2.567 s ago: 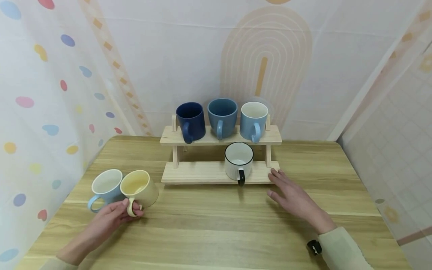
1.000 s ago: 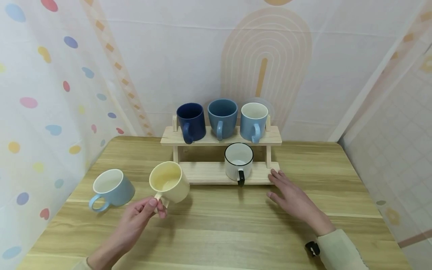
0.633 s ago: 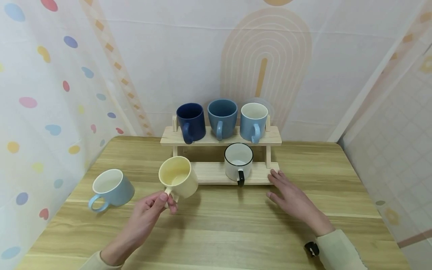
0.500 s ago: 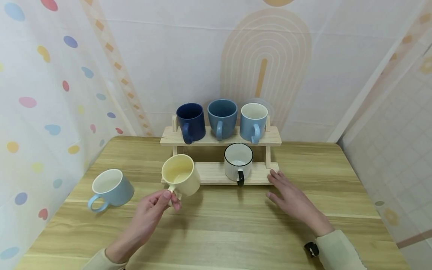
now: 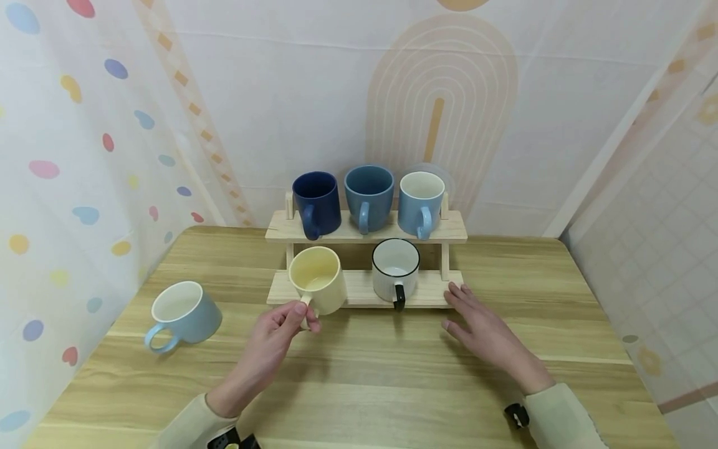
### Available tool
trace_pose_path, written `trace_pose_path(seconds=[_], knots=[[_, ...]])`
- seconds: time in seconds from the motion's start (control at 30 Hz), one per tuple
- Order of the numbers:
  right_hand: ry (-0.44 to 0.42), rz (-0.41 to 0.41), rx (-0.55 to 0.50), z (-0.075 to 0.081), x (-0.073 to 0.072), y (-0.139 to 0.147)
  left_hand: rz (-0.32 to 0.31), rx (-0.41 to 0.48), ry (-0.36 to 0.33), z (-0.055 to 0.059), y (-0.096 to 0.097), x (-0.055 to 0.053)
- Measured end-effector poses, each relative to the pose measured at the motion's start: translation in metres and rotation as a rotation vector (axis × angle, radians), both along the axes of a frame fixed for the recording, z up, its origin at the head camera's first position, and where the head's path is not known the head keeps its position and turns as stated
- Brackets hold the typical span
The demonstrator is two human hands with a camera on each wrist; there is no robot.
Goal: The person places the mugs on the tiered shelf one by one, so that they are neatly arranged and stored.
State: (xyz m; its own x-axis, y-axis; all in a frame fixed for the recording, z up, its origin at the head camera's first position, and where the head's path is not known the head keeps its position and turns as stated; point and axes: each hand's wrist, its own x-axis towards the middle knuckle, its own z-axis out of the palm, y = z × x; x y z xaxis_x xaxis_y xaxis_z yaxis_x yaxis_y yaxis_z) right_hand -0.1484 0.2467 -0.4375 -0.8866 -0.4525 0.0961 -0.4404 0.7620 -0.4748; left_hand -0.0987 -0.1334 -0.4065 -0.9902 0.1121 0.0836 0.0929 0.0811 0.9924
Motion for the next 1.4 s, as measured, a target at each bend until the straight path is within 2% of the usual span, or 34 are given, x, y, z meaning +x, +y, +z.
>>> trace_pose_path(seconds=[0.37, 0.7, 1.4], knots=[[-0.011, -0.003, -0.002, -0.002, -0.001, 0.001, 0.035, 0.062, -0.019, -0.005, 0.024, -0.018], [-0.013, -0.002, 0.002, 0.000, -0.001, 0.000, 0.047, 0.079, -0.016, -0.013, 0.039, -0.032], [-0.009, -0.001, -0.003, 0.001, 0.000, 0.001, 0.040, 0.059, -0.003, -0.029, 0.052, -0.045]])
